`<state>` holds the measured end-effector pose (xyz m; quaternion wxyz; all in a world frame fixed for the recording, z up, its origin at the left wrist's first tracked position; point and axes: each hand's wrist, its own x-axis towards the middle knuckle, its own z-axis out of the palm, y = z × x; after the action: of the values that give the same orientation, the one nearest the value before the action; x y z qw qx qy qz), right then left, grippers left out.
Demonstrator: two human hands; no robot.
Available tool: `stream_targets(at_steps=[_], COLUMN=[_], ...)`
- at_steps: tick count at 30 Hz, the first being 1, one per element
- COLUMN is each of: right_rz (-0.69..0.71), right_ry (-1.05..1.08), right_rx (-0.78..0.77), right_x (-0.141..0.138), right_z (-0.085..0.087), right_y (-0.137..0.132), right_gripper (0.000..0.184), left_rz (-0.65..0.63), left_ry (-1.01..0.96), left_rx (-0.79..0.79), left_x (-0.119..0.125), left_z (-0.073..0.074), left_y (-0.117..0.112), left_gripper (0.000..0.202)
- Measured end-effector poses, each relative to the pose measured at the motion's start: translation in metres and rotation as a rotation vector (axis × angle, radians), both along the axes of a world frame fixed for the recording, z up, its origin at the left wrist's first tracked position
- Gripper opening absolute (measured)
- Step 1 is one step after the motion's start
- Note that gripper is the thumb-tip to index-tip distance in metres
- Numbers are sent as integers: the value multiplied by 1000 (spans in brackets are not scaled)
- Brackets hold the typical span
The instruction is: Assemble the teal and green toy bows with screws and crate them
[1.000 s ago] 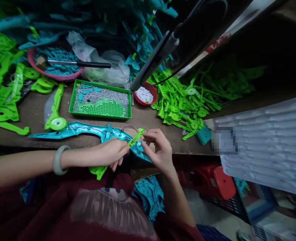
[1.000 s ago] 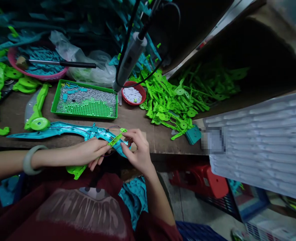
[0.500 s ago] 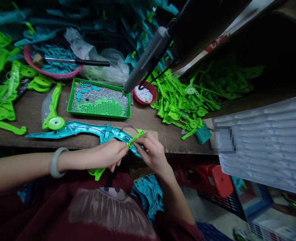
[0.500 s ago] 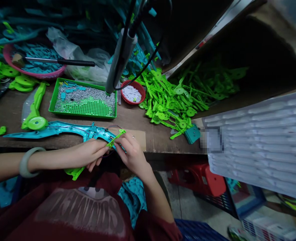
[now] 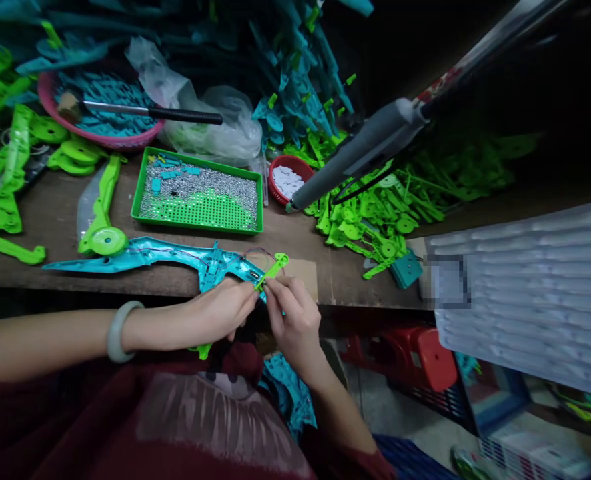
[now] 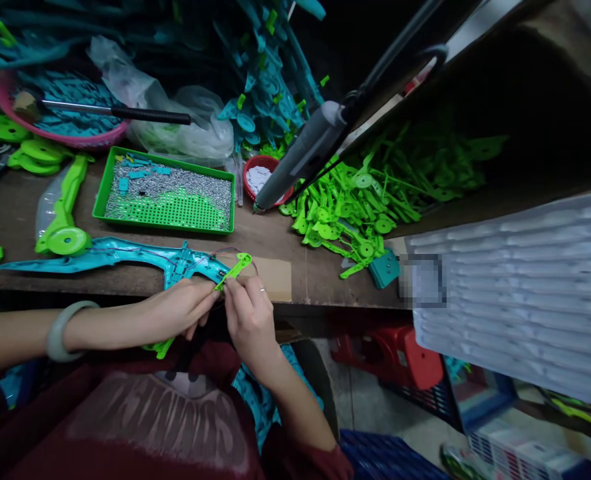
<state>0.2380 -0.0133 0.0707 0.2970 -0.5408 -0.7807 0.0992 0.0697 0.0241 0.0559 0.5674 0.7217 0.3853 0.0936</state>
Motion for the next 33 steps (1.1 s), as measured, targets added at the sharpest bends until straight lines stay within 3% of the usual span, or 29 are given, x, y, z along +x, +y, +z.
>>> stream_targets(at_steps=[5, 11, 13, 15, 18, 21, 23, 25, 26, 28, 30, 31, 33], right_rz=[-159, -260, -303, -335, -253, -169, -180, -204, -213, -210, -169, -145, -131], right_ry=[401, 593, 751, 967, 1159, 1125, 1029, 913, 877, 877, 934, 961, 988], right_rx=[-125, -200, -268, -374, -587, -645, -565, -385, -251, 65, 337, 430, 541], right_x=[-6, -8, -8, -7, -4, 5, 15, 26, 31, 38, 43, 45, 53], right_z=[2, -5, -10, -15, -19, -17, -9, 7, 18, 44, 69, 80, 91], right_y=[0, -4, -5, -4, -4, -5, -5, -1, 3, 13, 27, 35, 51], right_gripper=[9, 6, 5, 20, 33, 26, 22, 17, 15, 13, 13, 12, 10], left_rz=[32, 37, 42, 23, -56, -139, -203, -204, -144, 99, 300, 304, 148], left_ry=[-29, 22, 17, -23, -132, -210, -223, -232, -258, -394, -578, -638, -640], left_rx=[74, 210, 185, 114, 10, 5, 55, 179, 255, 364, 345, 290, 132], left_x=[2, 3, 3, 3, 1, 0, 0, 0, 2, 10, 23, 29, 40], left_z=[2, 4, 4, 4, 3, 6, 13, 23, 27, 32, 32, 29, 24], left_y=[-6, -10, -11, -12, -13, -5, 10, 30, 40, 57, 62, 60, 49], left_gripper=[31, 30, 30, 30, 33, 37, 39, 36, 36, 46, 64, 70, 74])
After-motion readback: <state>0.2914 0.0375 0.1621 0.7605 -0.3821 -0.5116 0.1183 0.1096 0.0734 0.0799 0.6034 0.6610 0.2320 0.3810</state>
